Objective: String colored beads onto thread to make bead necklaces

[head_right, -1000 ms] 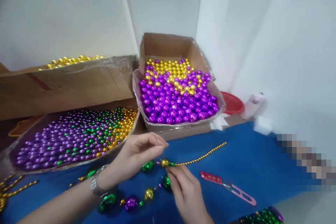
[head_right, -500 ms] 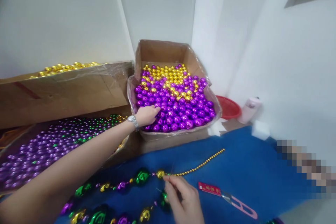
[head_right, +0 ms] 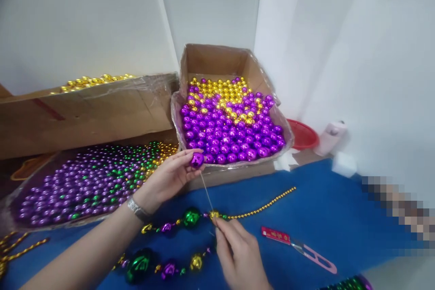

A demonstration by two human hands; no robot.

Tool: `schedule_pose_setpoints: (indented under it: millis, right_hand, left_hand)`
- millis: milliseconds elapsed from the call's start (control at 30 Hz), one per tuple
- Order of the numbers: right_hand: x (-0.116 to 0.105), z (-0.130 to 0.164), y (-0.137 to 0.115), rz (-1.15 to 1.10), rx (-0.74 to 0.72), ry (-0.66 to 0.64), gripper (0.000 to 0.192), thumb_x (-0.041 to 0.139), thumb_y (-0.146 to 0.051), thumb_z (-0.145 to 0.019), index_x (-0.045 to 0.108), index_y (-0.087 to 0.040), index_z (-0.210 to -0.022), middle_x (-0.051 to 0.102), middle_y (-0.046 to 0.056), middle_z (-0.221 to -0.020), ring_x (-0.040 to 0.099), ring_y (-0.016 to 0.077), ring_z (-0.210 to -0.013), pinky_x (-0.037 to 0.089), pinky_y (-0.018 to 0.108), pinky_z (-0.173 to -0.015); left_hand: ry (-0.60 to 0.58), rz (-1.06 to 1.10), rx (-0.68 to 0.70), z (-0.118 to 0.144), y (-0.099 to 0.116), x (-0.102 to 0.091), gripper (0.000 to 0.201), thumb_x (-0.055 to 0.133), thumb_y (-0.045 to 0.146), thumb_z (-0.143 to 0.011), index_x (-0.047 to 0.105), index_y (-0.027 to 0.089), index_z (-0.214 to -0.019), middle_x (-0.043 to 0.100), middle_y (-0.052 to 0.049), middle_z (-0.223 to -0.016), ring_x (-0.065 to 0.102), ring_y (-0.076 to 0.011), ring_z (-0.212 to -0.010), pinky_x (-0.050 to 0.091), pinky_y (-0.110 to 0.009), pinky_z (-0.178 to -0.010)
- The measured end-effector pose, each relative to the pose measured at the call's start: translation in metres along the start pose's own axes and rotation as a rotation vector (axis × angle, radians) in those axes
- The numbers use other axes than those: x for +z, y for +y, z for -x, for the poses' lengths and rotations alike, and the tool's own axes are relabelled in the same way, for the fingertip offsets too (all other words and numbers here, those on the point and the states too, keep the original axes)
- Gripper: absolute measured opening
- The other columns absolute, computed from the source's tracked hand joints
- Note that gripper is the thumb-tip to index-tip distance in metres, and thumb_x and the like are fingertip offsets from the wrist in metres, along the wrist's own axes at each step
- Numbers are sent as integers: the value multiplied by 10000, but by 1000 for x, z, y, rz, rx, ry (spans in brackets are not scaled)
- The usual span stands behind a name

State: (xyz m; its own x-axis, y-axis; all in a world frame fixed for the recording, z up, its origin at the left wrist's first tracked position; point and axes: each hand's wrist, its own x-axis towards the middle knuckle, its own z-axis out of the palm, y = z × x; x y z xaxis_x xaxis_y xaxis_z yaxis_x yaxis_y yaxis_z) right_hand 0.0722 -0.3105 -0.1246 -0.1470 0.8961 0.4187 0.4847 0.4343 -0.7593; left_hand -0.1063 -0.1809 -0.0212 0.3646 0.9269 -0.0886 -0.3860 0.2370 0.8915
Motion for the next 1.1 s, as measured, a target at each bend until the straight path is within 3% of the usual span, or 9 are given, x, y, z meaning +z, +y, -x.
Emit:
schedule_pose_setpoints:
  millis: [200,433,833,1100]
  right_hand:
    - [5,2,-5,14,-12,-28,290,429,-176,-910,588,-207,-1151,642,66,-886,631,159,-764,506,237,-682]
    - [7,4,-8,42,-24,-50,287,420,-172,-915,587,-208,-1145,631,56,-836,620,150,-710,495,231,-626]
    - [11,7,-6,79,-62,-34,287,427,-159,-909,578,-212,-1147,635,56,-862,623,147,-729,495,234,-647]
    - [15,8,-3,71,-52,-49,267,423,-165,-914,578,-207,-1128,623,59,-861,618,139,-722,499,224,-654]
  left_hand:
    - [60,146,-34,17,-9,-9,182,591,170,-834,661,122,-994,654,-49,-876,602,-114,-750,543,-304,-785]
    - [114,166,-28,23,-13,-15,164,605,194,-822,663,120,-956,670,-85,-941,617,-170,-858,536,-328,-795]
    - [17,-63,62,38,-16,-15,232,623,236,-818,634,138,-1028,621,-79,-946,589,-159,-826,519,-305,-742]
    - [24,-82,1,51,-29,-17,262,658,240,-791,616,146,-1032,624,-69,-952,596,-154,-854,497,-322,-809]
